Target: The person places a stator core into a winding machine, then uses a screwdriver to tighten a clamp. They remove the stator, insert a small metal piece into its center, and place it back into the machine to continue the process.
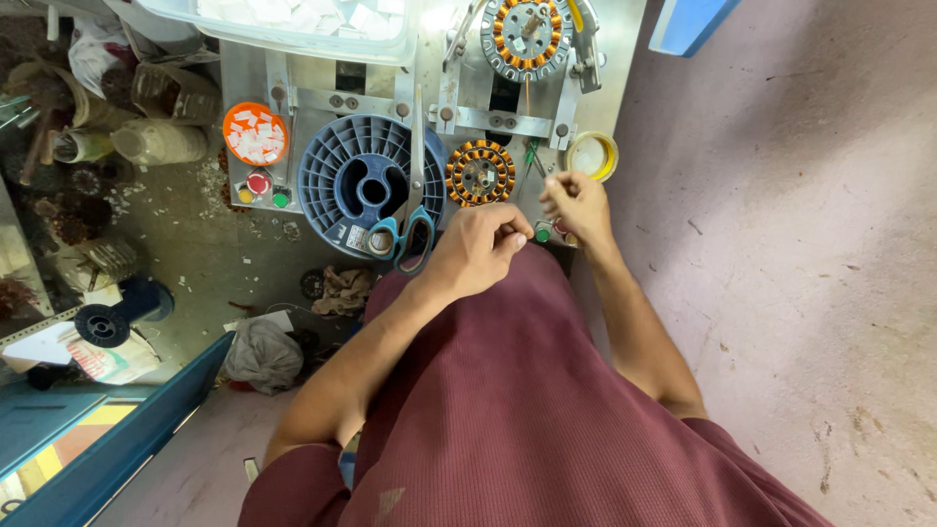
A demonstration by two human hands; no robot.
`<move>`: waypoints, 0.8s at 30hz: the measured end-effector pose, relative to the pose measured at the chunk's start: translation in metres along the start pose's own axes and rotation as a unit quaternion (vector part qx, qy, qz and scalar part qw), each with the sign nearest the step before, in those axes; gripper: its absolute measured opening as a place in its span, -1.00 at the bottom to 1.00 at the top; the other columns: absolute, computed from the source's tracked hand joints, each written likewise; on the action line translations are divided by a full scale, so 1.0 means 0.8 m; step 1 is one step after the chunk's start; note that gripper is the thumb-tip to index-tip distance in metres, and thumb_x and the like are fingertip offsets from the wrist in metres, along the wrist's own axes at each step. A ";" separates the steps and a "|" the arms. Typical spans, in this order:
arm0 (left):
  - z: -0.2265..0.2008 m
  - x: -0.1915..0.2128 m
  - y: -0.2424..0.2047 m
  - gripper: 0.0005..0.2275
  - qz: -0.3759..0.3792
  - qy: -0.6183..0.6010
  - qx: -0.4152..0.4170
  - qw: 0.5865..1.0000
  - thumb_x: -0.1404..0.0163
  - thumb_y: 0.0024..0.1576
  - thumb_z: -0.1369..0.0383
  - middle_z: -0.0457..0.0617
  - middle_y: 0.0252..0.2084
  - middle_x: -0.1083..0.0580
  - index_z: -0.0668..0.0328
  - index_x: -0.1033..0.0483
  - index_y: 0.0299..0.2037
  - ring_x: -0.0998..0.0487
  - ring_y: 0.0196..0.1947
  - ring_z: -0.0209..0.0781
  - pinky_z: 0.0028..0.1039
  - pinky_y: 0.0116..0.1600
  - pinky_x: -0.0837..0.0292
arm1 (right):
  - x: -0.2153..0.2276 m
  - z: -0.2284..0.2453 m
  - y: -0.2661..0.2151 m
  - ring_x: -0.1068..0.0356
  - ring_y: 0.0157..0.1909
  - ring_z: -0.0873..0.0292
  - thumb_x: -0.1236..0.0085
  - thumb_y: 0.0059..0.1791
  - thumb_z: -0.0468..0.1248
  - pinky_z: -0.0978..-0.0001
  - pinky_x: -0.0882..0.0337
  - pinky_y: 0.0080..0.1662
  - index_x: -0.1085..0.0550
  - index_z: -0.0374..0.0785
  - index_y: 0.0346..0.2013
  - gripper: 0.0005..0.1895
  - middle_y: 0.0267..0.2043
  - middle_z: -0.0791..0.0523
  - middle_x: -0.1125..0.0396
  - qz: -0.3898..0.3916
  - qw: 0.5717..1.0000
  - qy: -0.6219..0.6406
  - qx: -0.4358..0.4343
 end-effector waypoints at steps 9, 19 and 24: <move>0.018 -0.019 0.000 -0.95 -0.091 0.047 -0.069 0.992 -0.08 0.11 0.57 0.10 -0.30 -0.55 0.32 -0.50 -0.27 -0.60 -0.26 0.07 -0.25 -0.15 -0.49 | -0.055 0.170 0.082 -0.03 -0.60 0.42 -0.13 0.10 -0.31 0.55 0.01 -0.57 -0.53 -0.35 -0.16 -0.87 -0.50 0.23 -0.21 0.047 0.968 0.236 0.076; -0.007 0.018 -0.041 -0.87 0.049 -0.044 -0.034 0.997 -0.15 0.13 0.46 0.03 -0.29 -0.57 0.30 -0.57 -0.15 -0.65 -0.34 -0.22 -0.44 -0.19 -0.57 | 0.034 0.129 0.072 -0.15 -0.57 0.33 -0.17 0.08 -0.36 0.32 -0.13 -0.47 -0.57 -0.30 -0.16 -0.92 -0.62 0.16 -0.25 -0.240 0.896 -0.251 0.275; -0.022 0.037 -0.072 -0.83 0.110 -0.053 -0.043 0.992 -0.13 0.14 0.45 0.01 -0.28 -0.56 0.29 -0.53 -0.09 -0.63 -0.31 -0.18 -0.43 -0.16 -0.56 | -0.013 0.109 0.042 -0.38 -0.54 0.05 -0.14 0.08 -0.34 0.13 -0.29 -0.39 -0.52 -0.30 -0.20 -0.93 -0.60 0.02 -0.34 -0.239 0.875 -0.323 0.272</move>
Point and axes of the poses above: each hand's wrist, its own y-axis towards the middle knuckle, its own x-axis out of the back of the hand, z = x × y, the point moved 1 cm from there along y, towards the middle knuckle
